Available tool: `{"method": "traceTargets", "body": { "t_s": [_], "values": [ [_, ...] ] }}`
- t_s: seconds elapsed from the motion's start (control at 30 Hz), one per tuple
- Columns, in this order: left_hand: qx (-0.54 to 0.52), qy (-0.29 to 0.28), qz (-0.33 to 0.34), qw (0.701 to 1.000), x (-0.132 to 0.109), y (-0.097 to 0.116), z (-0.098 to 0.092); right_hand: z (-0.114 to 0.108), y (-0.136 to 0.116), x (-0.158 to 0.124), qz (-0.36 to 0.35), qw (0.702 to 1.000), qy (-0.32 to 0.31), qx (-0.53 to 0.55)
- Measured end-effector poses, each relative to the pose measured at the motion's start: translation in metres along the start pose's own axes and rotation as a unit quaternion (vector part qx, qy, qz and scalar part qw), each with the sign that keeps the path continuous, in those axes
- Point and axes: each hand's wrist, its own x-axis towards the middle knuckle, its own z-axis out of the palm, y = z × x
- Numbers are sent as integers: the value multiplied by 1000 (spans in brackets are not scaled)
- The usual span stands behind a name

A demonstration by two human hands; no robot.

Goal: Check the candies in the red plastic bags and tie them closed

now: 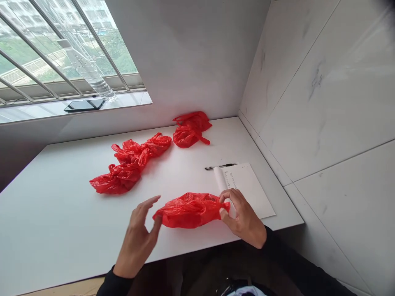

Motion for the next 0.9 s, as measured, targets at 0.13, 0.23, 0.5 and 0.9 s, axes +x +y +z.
{"method": "traceTargets", "body": {
  "t_s": [0.13,0.23,0.5,0.9],
  "values": [
    [-12,-62,107,992,2,23,13,14,-10,4,-30,998,-59,13],
    [-39,-14,71,997,5,22,14,13,-11,7,-8,998,-48,28],
    [-108,39,-92,989,-4,29,-9,-15,-22,-4,95,988,-23,117],
    [-137,105,-120,978,-31,71,-39,-22,-49,-16,5,982,160,100]
  ]
}}
